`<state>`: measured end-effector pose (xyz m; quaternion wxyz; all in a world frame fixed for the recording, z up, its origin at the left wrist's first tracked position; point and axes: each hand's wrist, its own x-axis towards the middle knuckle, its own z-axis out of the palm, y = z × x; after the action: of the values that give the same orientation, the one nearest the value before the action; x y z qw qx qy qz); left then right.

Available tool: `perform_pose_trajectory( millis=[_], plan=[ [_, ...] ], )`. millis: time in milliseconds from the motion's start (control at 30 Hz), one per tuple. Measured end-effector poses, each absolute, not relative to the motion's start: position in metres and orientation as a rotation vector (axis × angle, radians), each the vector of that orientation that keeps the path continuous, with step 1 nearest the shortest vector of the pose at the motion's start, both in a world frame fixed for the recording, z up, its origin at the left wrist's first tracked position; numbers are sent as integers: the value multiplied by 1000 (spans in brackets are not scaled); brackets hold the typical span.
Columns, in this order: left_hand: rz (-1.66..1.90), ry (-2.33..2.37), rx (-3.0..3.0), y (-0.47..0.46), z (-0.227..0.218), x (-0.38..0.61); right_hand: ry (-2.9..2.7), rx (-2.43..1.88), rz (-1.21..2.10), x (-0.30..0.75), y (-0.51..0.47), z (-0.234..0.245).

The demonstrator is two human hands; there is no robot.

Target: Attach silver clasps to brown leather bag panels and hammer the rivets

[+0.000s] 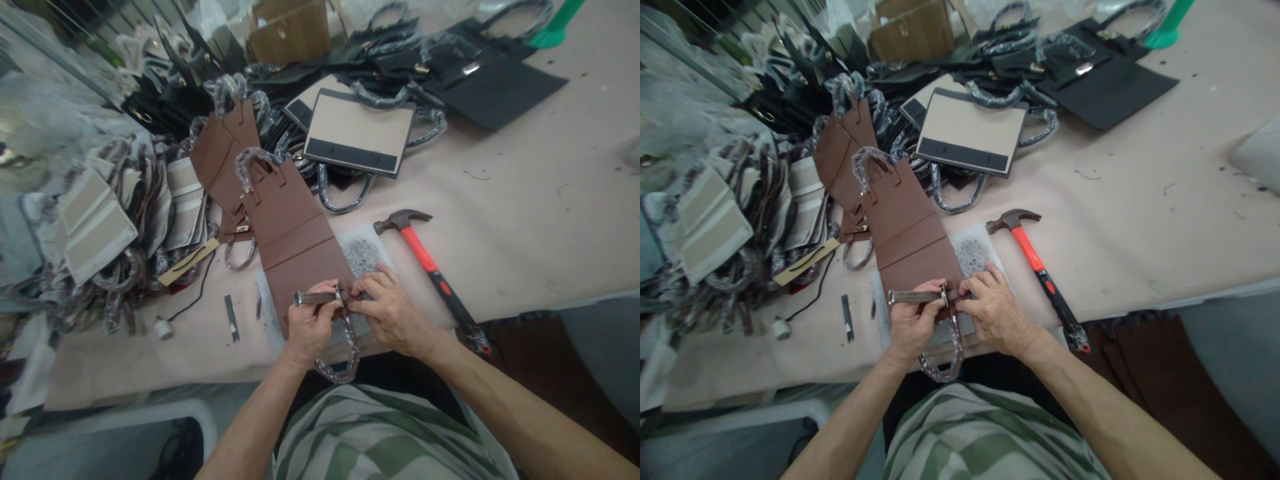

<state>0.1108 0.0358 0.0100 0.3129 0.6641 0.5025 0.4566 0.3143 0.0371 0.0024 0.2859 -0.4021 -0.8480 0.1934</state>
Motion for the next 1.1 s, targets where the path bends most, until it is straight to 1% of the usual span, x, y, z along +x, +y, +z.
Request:
perform_pose_trajectory(
  millis=[400,800,1100],
  plan=[
    [1198,1430,1727,37,12,116,-2204,-1020,583,318,35,0],
    [1247,1376,1683,39,11,116,-2168,-1017,523,317,36,-1],
    [1252,1288,1910,36,7,115,-2154,-1025,556,317,36,0]
  ],
)
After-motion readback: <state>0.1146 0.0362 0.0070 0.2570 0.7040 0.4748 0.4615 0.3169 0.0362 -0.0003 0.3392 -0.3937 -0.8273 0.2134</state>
